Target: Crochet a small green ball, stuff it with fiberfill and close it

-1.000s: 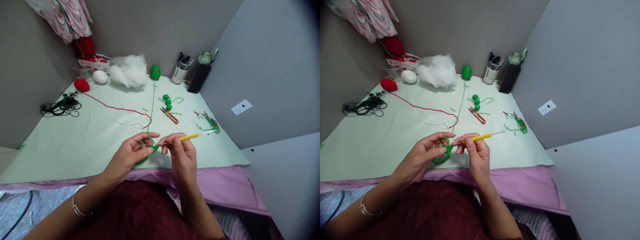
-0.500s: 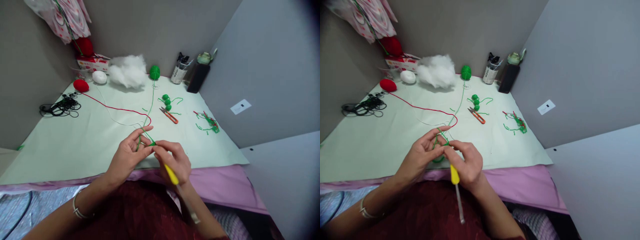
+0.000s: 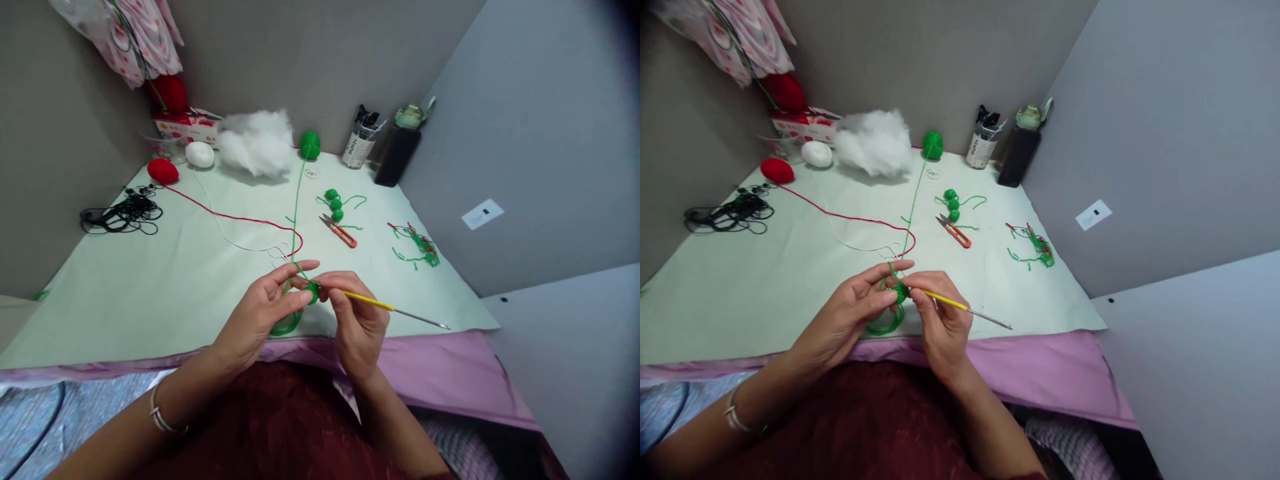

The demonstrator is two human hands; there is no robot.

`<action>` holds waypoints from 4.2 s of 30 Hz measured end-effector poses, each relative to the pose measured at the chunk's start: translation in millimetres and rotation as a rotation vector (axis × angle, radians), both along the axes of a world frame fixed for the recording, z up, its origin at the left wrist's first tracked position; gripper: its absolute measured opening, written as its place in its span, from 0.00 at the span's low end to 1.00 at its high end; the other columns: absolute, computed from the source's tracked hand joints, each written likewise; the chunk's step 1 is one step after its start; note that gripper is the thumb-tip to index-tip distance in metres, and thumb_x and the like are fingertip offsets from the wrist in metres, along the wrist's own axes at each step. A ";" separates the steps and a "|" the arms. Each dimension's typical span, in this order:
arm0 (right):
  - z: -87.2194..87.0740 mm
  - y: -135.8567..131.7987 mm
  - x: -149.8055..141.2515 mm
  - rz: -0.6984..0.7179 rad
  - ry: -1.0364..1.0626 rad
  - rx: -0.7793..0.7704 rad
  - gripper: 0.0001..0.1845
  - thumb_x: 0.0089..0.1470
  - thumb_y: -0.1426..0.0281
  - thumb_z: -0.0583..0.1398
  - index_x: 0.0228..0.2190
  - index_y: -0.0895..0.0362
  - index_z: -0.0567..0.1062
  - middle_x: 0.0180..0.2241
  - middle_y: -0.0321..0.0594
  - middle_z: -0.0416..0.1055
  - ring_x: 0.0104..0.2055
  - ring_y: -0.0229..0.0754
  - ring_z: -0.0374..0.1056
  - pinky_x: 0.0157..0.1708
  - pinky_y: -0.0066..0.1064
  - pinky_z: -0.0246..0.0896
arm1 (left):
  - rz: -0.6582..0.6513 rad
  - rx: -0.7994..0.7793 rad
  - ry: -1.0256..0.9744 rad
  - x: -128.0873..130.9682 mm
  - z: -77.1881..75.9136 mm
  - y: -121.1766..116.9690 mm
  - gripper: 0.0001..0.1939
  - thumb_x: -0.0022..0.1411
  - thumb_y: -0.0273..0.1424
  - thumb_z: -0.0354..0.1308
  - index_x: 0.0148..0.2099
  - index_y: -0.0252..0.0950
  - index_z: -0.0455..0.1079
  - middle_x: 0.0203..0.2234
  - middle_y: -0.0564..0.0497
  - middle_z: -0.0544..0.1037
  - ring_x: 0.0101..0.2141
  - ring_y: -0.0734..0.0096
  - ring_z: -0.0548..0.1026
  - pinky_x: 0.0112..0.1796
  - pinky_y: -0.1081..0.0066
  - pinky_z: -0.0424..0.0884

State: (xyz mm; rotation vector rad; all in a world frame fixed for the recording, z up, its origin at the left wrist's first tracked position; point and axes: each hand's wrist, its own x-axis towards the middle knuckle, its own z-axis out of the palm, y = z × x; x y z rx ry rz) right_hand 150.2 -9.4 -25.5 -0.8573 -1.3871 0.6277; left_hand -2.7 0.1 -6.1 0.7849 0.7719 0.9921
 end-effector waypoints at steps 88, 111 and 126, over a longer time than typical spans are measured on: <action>6.4 -4.7 13.3 0.116 0.026 -0.135 0.11 0.71 0.71 0.56 0.42 0.52 0.80 0.38 0.37 0.80 0.34 0.36 0.74 0.37 0.32 0.71 | 0.022 0.218 0.237 -13.7 -5.7 0.2 0.15 0.63 0.32 0.69 0.53 0.48 0.82 0.30 0.56 0.69 0.31 0.74 0.63 0.34 0.72 0.61; -6.0 -0.1 -3.3 -0.042 -0.111 0.069 0.14 0.67 0.76 0.60 0.46 0.49 0.82 0.40 0.39 0.82 0.42 0.42 0.78 0.42 0.37 0.77 | 0.077 0.096 0.022 -2.0 -5.9 -1.8 0.19 0.61 0.33 0.73 0.55 0.44 0.82 0.36 0.52 0.78 0.40 0.72 0.72 0.44 0.75 0.68; -7.3 -0.9 -1.4 -0.067 -0.128 0.087 0.13 0.66 0.75 0.61 0.45 0.49 0.83 0.39 0.40 0.82 0.42 0.43 0.78 0.40 0.37 0.76 | 0.033 -0.130 -0.134 4.0 -2.0 -0.7 0.29 0.57 0.28 0.74 0.62 0.40 0.77 0.39 0.51 0.79 0.40 0.74 0.74 0.46 0.76 0.70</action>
